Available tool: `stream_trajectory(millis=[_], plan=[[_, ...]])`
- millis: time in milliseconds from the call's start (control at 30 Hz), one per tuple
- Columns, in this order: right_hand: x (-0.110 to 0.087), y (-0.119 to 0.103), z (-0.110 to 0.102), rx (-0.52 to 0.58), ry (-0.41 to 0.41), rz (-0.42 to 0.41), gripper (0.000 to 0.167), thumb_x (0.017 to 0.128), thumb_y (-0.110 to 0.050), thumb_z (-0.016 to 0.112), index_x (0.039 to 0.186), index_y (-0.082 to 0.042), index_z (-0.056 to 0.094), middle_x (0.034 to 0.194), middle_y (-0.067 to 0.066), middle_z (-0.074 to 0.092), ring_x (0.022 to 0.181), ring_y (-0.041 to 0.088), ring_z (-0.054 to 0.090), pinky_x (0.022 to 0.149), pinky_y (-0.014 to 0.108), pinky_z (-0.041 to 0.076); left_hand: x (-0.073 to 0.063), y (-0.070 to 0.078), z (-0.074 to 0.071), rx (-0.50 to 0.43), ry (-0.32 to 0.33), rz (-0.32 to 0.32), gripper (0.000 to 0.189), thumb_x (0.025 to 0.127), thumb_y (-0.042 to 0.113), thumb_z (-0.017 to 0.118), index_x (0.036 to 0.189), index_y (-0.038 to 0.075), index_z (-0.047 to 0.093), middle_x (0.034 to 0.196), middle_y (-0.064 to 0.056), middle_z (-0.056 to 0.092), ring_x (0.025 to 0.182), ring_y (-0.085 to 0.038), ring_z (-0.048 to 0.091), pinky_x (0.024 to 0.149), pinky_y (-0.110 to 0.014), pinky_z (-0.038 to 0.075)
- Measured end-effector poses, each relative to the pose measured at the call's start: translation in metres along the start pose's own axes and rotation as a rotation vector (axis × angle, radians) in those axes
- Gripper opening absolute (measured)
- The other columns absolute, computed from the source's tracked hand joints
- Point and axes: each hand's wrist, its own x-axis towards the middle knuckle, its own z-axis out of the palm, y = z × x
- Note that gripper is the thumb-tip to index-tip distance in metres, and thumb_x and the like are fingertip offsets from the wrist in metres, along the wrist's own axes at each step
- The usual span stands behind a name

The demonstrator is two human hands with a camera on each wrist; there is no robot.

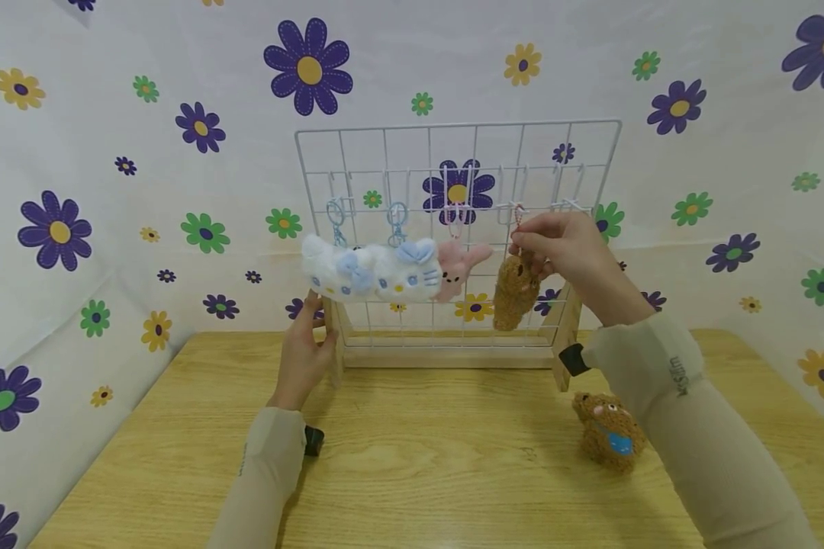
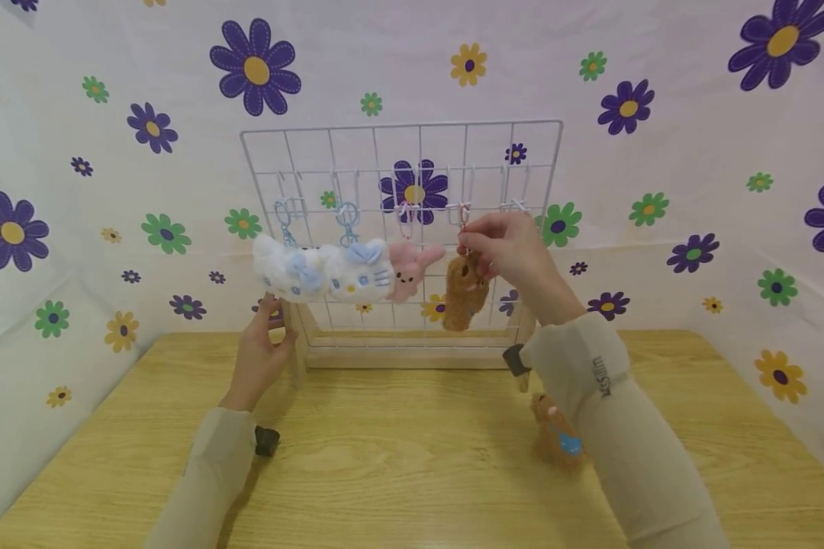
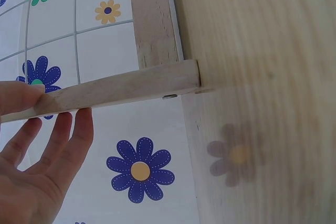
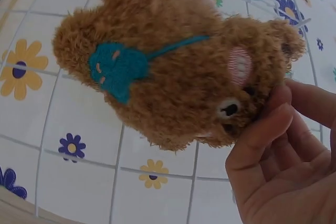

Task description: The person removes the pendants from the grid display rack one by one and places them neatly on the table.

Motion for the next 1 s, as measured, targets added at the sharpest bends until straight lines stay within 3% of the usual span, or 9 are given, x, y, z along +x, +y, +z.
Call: stream_trajectory(millis=[133, 333, 400, 567, 667, 833, 1000], plan=[[-0.004, -0.001, 0.002, -0.102, 0.059, -0.055, 0.03, 0.101, -0.015, 0.064, 0.117, 0.009, 0.068, 0.087, -0.003, 0.07, 0.066, 0.009, 0.058, 0.056, 0.02, 0.051, 0.001, 0.0, 0.0, 0.0, 0.001, 0.001, 0.084, 0.089, -0.016, 0.066, 0.16, 0.009, 0.028, 0.137, -0.03, 0.054, 0.101, -0.048, 0.066, 0.076, -0.058, 0.061], [-0.008, 0.002, 0.005, -0.157, 0.107, -0.074, 0.031, 0.102, -0.018, 0.064, 0.12, 0.006, 0.069, 0.114, 0.013, 0.068, 0.099, 0.015, 0.059, 0.091, 0.032, 0.052, 0.0, 0.001, 0.0, 0.011, -0.005, -0.009, 0.084, 0.089, -0.015, 0.067, 0.159, 0.009, 0.029, 0.137, -0.03, 0.054, 0.101, -0.048, 0.066, 0.076, -0.058, 0.061], [-0.009, 0.004, 0.006, -0.146, 0.117, -0.078, 0.03, 0.102, -0.017, 0.063, 0.12, 0.006, 0.069, 0.118, 0.016, 0.068, 0.105, 0.016, 0.059, 0.096, 0.036, 0.05, 0.0, 0.001, 0.0, 0.013, -0.007, -0.013, 0.083, 0.089, -0.015, 0.067, 0.159, 0.008, 0.029, 0.137, -0.03, 0.054, 0.102, -0.048, 0.066, 0.076, -0.058, 0.061], [-0.009, 0.008, 0.005, -0.119, 0.132, -0.112, 0.028, 0.102, -0.014, 0.063, 0.118, 0.008, 0.069, 0.112, 0.012, 0.07, 0.101, 0.014, 0.059, 0.086, 0.022, 0.052, 0.001, 0.001, -0.001, 0.016, -0.007, -0.023, 0.082, 0.089, -0.014, 0.067, 0.159, 0.008, 0.03, 0.138, -0.029, 0.054, 0.103, -0.047, 0.066, 0.078, -0.058, 0.06], [-0.008, 0.01, 0.004, -0.086, 0.129, -0.15, 0.027, 0.102, -0.012, 0.062, 0.116, 0.01, 0.068, 0.102, 0.001, 0.071, 0.095, 0.01, 0.06, 0.081, 0.014, 0.052, 0.001, 0.001, -0.001, 0.019, -0.006, -0.023, 0.082, 0.089, -0.014, 0.067, 0.159, 0.007, 0.029, 0.138, -0.029, 0.054, 0.103, -0.047, 0.065, 0.079, -0.059, 0.06], [-0.009, 0.012, 0.004, -0.03, 0.114, -0.193, 0.027, 0.101, -0.011, 0.063, 0.114, 0.012, 0.068, 0.086, -0.013, 0.07, 0.086, 0.006, 0.064, 0.077, 0.014, 0.054, 0.001, 0.001, -0.001, 0.016, -0.005, -0.018, 0.083, 0.089, -0.014, 0.067, 0.159, 0.007, 0.029, 0.138, -0.03, 0.054, 0.102, -0.048, 0.065, 0.076, -0.058, 0.061], [-0.012, 0.013, 0.004, 0.018, 0.119, -0.209, 0.025, 0.101, -0.011, 0.064, 0.11, 0.012, 0.068, 0.081, -0.011, 0.07, 0.077, 0.008, 0.065, 0.069, 0.017, 0.057, 0.0, 0.001, -0.001, 0.015, -0.007, -0.02, 0.084, 0.089, -0.014, 0.067, 0.16, 0.009, 0.027, 0.138, -0.029, 0.054, 0.102, -0.047, 0.066, 0.075, -0.057, 0.061]])
